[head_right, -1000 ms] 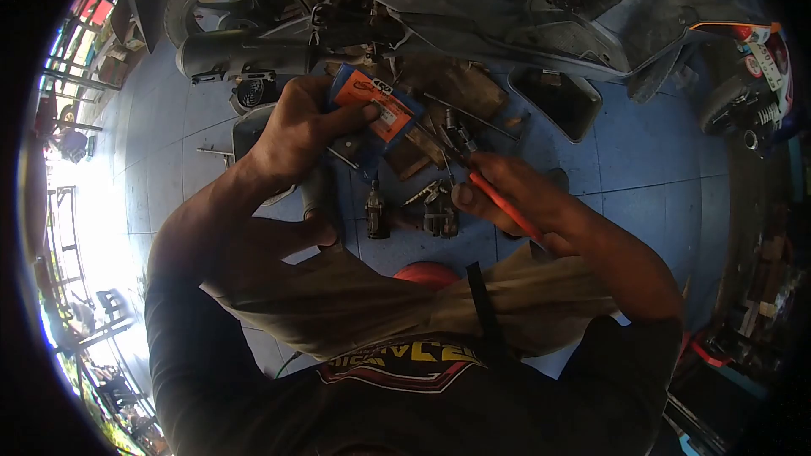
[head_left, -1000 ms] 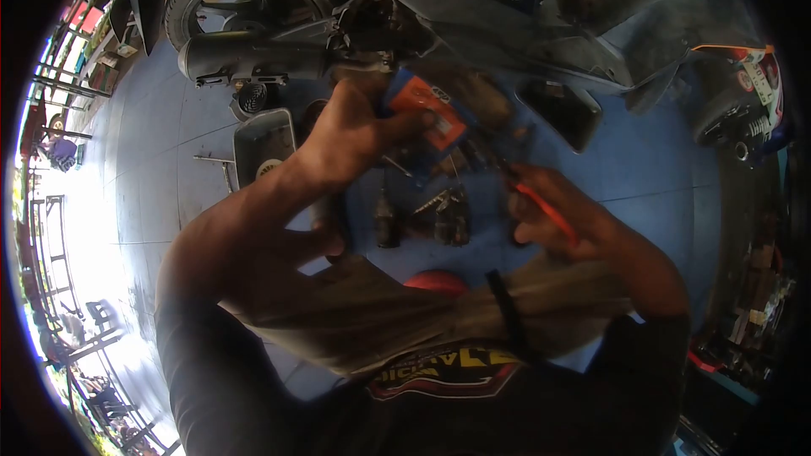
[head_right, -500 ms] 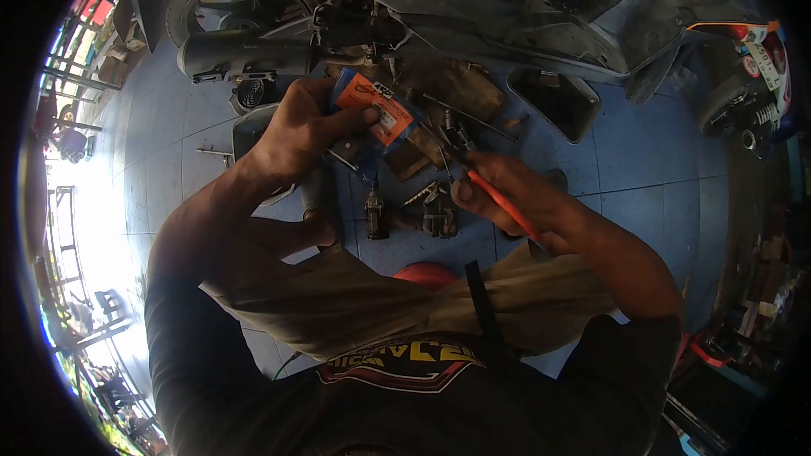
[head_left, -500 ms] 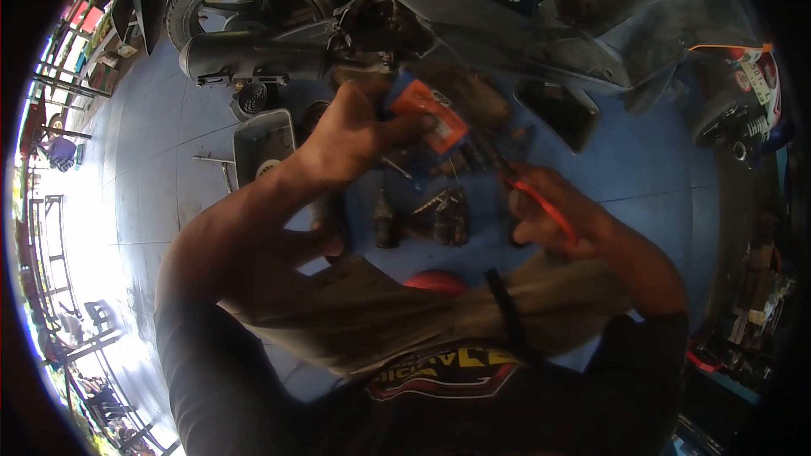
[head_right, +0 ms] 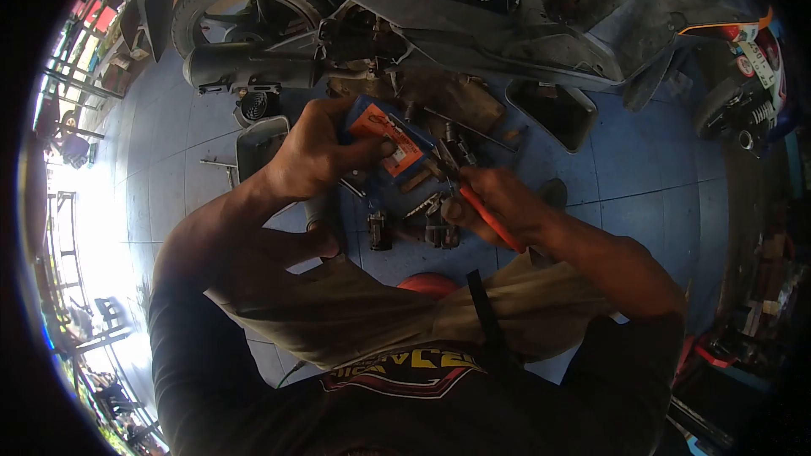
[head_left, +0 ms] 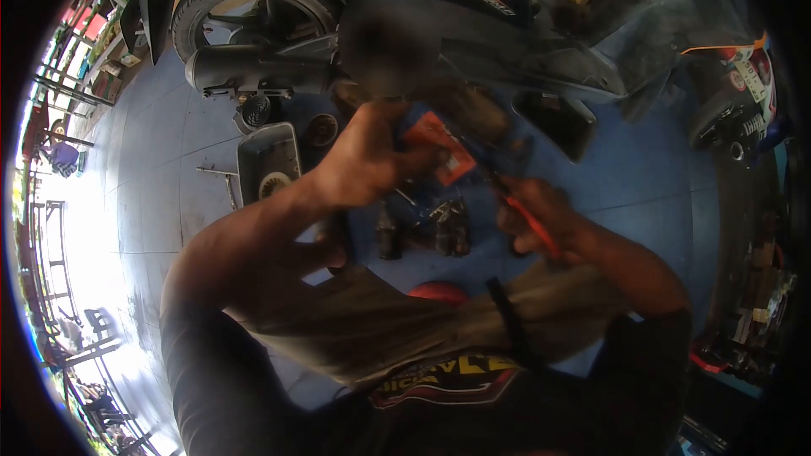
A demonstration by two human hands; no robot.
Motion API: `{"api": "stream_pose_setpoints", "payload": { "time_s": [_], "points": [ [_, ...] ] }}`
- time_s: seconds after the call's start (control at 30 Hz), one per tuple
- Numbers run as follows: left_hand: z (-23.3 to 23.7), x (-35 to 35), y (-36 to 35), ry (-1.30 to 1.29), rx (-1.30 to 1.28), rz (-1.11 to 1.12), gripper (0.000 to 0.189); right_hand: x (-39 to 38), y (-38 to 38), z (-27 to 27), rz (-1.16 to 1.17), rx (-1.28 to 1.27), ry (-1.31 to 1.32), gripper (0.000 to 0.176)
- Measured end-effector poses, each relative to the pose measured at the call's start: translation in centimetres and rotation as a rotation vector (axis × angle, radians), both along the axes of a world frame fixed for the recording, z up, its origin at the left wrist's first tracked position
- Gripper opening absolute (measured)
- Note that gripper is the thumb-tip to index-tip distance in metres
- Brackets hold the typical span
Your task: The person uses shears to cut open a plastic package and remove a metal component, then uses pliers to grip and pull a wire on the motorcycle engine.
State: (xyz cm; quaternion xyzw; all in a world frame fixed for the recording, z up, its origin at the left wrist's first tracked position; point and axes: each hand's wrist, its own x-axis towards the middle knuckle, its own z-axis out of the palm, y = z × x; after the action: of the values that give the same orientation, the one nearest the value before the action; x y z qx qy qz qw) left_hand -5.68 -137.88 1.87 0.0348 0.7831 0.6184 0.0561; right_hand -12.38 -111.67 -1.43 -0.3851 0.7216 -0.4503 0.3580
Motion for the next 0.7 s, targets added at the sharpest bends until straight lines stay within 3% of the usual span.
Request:
{"api": "stream_pose_setpoints", "payload": {
  "time_s": [0.13,0.2,0.3,0.4,0.47,0.53,0.6,0.7],
  "points": [
    [0.6,0.1,0.0,-0.004,-0.049,-0.009,0.025,0.1,-0.4,0.0,-0.041,0.065,-0.022,0.055],
    [0.1,0.2,0.5,-0.023,0.052,-0.08,0.027,0.4,-0.9,0.4,-0.075,0.076,-0.065,0.056],
    [-0.1,0.0,0.5,0.014,-0.03,-0.061,0.027,0.7,-1.1,1.5,-0.027,0.072,0.002,0.056],
    [0.8,0.2,0.7,-0.013,0.056,-0.068,0.028,0.7,-1.1,1.7,0.015,0.134,0.008,0.056],
    [-0.2,0.6,1.3,-0.019,0.064,-0.084,0.03,0.9,-1.5,1.6,0.009,-0.008,0.02,0.055],
    [-0.6,0.7,1.5,-0.027,0.07,-0.106,0.032,1.4,-1.5,1.2,-0.007,-0.016,-0.012,0.056],
    [-0.2,0.7,1.5,-0.04,-0.127,-0.163,0.036,1.5,-1.5,1.3,-0.024,-0.028,-0.044,0.057],
    [-2.2,1.2,2.3,-0.079,-0.054,-0.261,0.037,1.3,-1.5,3.3,-0.124,0.008,-0.042,0.057]
  ]
}}
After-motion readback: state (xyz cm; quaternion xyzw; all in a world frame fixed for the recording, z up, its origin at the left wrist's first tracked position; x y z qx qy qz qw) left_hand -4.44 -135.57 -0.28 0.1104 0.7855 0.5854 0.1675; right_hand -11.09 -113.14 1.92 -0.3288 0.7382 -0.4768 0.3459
